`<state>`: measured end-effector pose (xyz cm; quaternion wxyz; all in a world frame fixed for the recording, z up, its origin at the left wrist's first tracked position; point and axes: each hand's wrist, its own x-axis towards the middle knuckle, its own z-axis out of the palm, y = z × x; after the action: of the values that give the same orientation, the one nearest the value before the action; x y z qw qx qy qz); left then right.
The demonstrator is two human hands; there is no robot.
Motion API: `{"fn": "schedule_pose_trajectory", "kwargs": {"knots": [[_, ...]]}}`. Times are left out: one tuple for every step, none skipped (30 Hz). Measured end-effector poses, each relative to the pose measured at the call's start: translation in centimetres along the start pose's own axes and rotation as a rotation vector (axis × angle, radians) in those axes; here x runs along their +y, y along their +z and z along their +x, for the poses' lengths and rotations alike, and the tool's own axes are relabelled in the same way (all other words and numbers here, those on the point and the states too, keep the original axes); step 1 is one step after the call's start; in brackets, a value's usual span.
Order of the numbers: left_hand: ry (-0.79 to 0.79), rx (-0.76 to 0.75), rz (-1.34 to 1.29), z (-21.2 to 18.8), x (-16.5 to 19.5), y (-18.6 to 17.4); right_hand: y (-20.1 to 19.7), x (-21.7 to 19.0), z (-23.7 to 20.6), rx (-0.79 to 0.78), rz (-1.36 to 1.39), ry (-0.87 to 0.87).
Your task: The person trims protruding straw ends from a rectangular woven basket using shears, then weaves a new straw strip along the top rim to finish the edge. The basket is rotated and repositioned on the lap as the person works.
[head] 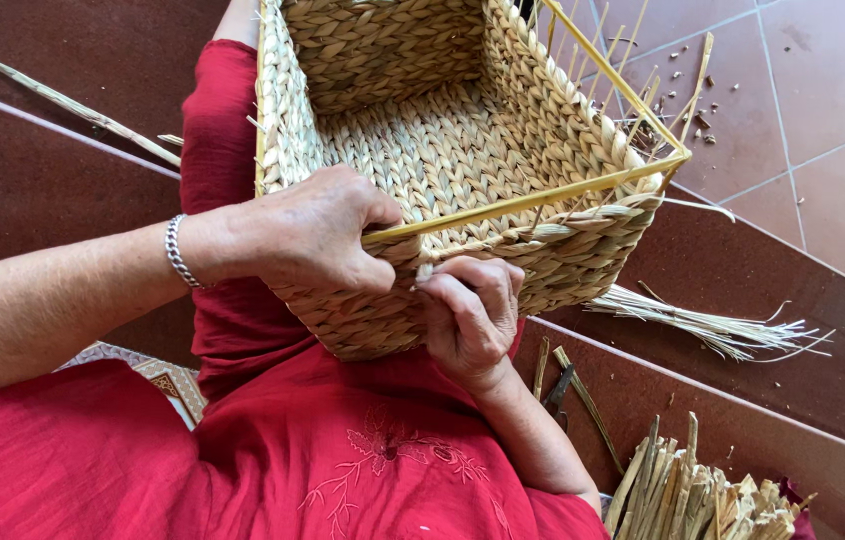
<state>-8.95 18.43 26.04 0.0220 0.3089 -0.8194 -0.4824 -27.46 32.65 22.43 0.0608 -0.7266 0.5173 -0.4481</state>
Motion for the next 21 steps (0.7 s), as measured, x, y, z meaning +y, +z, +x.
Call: {"fn": "schedule_pose_trajectory", "kwargs": {"knots": [[-0.004,-0.009,-0.026,0.0,0.0,0.0,0.1,-0.1,-0.1,0.013,-0.005,-0.007],[-0.009,-0.018,-0.051,0.1,0.0,0.0,0.3,-0.2,0.0,0.026,-0.009,-0.015],[-0.017,-0.027,-0.076,0.1,0.0,0.0,0.4,-0.2,0.0,0.038,-0.011,-0.022],[0.0,-0.03,-0.108,0.1,0.1,0.0,0.5,-0.1,0.0,0.044,-0.04,-0.069],[0.018,-0.032,-0.14,0.2,0.0,0.0,0.7,0.1,0.1,0.05,-0.07,-0.117],[0.036,-0.036,-0.173,0.3,0.0,-0.1,0.8,0.3,0.1,0.056,-0.099,-0.163],[-0.003,-0.054,-0.142,0.4,-0.1,-0.1,0.9,0.5,0.2,0.055,-0.111,-0.183],[-0.041,-0.073,-0.111,0.4,-0.1,-0.1,0.9,0.7,0.1,0.054,-0.123,-0.203],[-0.078,-0.091,-0.079,0.5,-0.2,-0.1,0.9,0.9,0.1,0.054,-0.136,-0.225],[-0.072,-0.083,-0.109,0.5,-0.2,-0.1,0.8,1.0,0.0,0.037,-0.157,-0.24],[-0.066,-0.077,-0.141,0.5,-0.2,-0.1,0.7,1.1,-0.2,0.02,-0.178,-0.255],[-0.059,-0.071,-0.174,0.5,-0.2,0.0,0.5,1.2,-0.3,0.0,-0.199,-0.268],[-0.073,-0.079,-0.156,0.5,-0.2,-0.1,0.5,1.3,-0.4,-0.009,-0.216,-0.289],[-0.087,-0.085,-0.137,0.4,-0.2,-0.1,0.4,1.5,-0.4,-0.017,-0.234,-0.311],[-0.1,-0.092,-0.117,0.5,-0.2,-0.2,0.4,1.6,-0.5,-0.024,-0.252,-0.334],[-0.09,-0.089,-0.111,0.5,-0.2,-0.2,0.3,1.8,-0.5,-0.026,-0.261,-0.358],[-0.082,-0.087,-0.105,0.5,-0.1,-0.2,0.3,1.9,-0.5,-0.028,-0.27,-0.38],[-0.072,-0.086,-0.101,0.5,-0.1,-0.2,0.2,2.0,-0.5,-0.032,-0.28,-0.401],[-0.065,-0.08,-0.087,0.5,-0.1,-0.2,0.1,2.1,-0.5,-0.043,-0.286,-0.407],[-0.059,-0.074,-0.073,0.5,-0.2,-0.2,0.0,2.1,-0.4,-0.053,-0.293,-0.413],[-0.054,-0.068,-0.059,0.5,-0.2,-0.2,0.0,2.1,-0.4,-0.063,-0.298,-0.419]]}}
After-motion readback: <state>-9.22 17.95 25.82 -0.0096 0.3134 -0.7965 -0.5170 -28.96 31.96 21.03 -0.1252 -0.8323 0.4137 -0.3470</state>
